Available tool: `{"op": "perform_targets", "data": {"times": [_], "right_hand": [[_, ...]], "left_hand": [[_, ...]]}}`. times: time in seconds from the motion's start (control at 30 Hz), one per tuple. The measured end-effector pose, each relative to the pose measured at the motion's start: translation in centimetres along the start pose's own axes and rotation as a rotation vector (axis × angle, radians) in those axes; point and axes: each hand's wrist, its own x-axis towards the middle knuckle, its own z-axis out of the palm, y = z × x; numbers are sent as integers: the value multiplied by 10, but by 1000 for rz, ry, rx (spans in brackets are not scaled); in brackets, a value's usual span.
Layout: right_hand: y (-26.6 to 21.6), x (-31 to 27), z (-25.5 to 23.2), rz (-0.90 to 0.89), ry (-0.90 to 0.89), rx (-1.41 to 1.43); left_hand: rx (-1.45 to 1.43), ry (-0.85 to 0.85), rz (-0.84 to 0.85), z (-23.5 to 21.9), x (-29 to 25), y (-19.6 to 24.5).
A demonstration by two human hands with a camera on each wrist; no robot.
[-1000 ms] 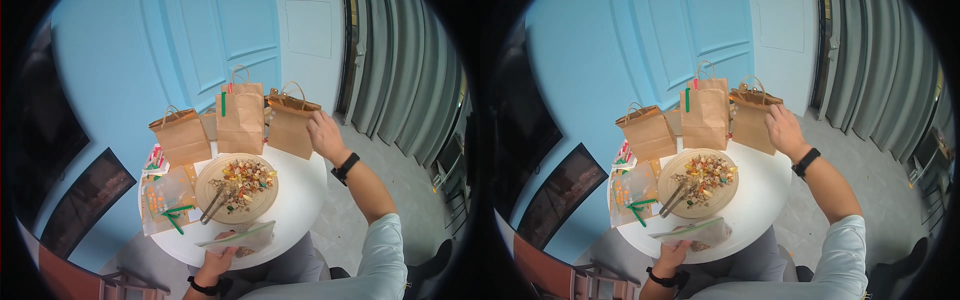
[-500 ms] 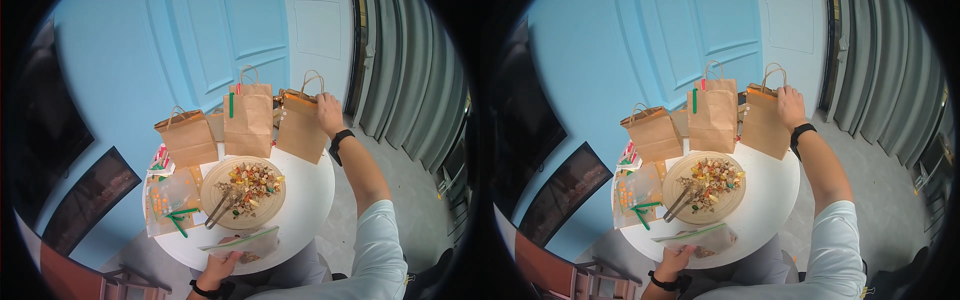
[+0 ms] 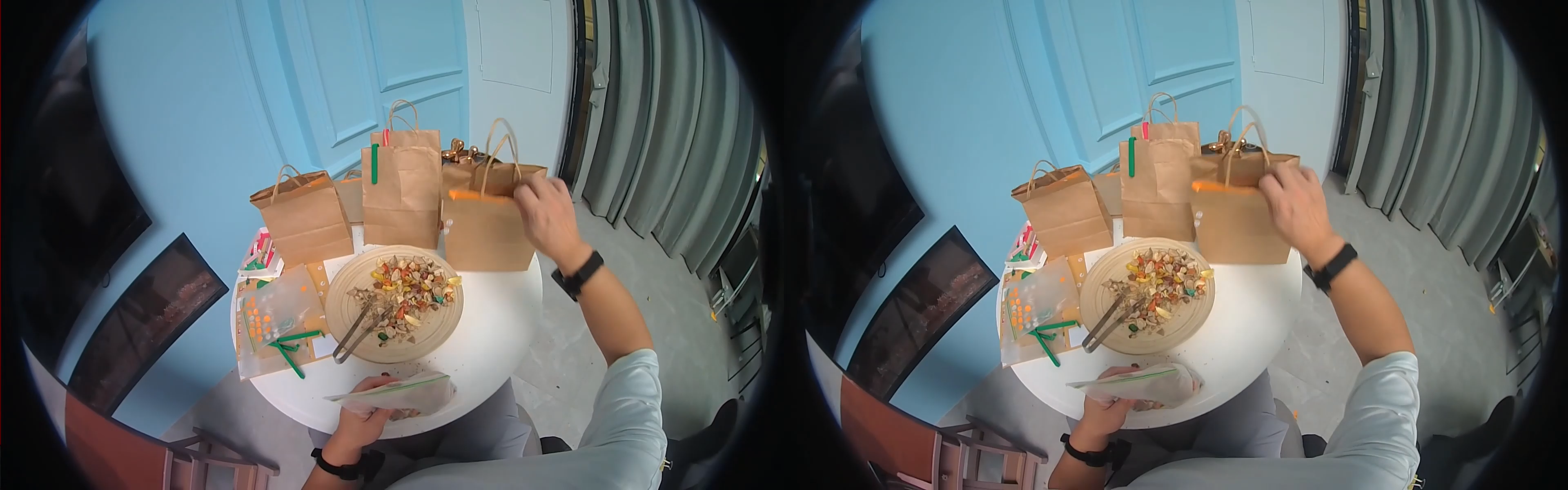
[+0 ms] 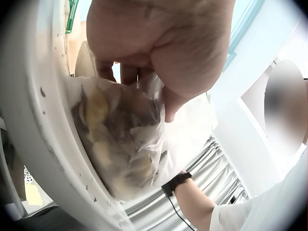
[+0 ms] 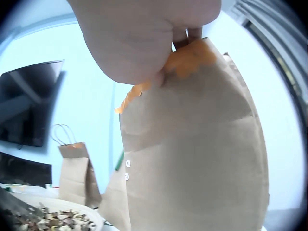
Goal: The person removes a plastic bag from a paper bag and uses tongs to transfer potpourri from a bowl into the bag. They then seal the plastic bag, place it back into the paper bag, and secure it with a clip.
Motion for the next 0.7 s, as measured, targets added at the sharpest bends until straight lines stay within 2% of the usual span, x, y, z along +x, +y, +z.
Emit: {"op": "perform_targets", "data": {"times": [0.1, 0.2, 0.3, 0.4, 0.43, 0.5, 0.57, 0.7], "right_hand": [[-43, -26, -51, -103, -76, 63], [-83, -58, -91, -85, -205, 90], [-111, -81, -118, -74, -222, 159], [-137, -97, -139, -72, -272, 220], [-142, -101, -147, -72, -345, 256], [-149, -108, -153, -86, -314, 267], [-153, -110, -158, -86, -298, 306], [-143, -102, -168, -147, -335, 286]], "left_hand": [[-299, -19, -67, 8, 7, 11], [-25, -111, 124, 16, 28, 35], [-67, -263, 202, 30, 51, 58], [-167, -366, 78, 49, 70, 87], [-73, -343, 200, 56, 75, 89], [-22, -298, 245, 69, 79, 93], [-44, -300, 74, 73, 75, 97], [278, -284, 225, 77, 68, 81]]}}
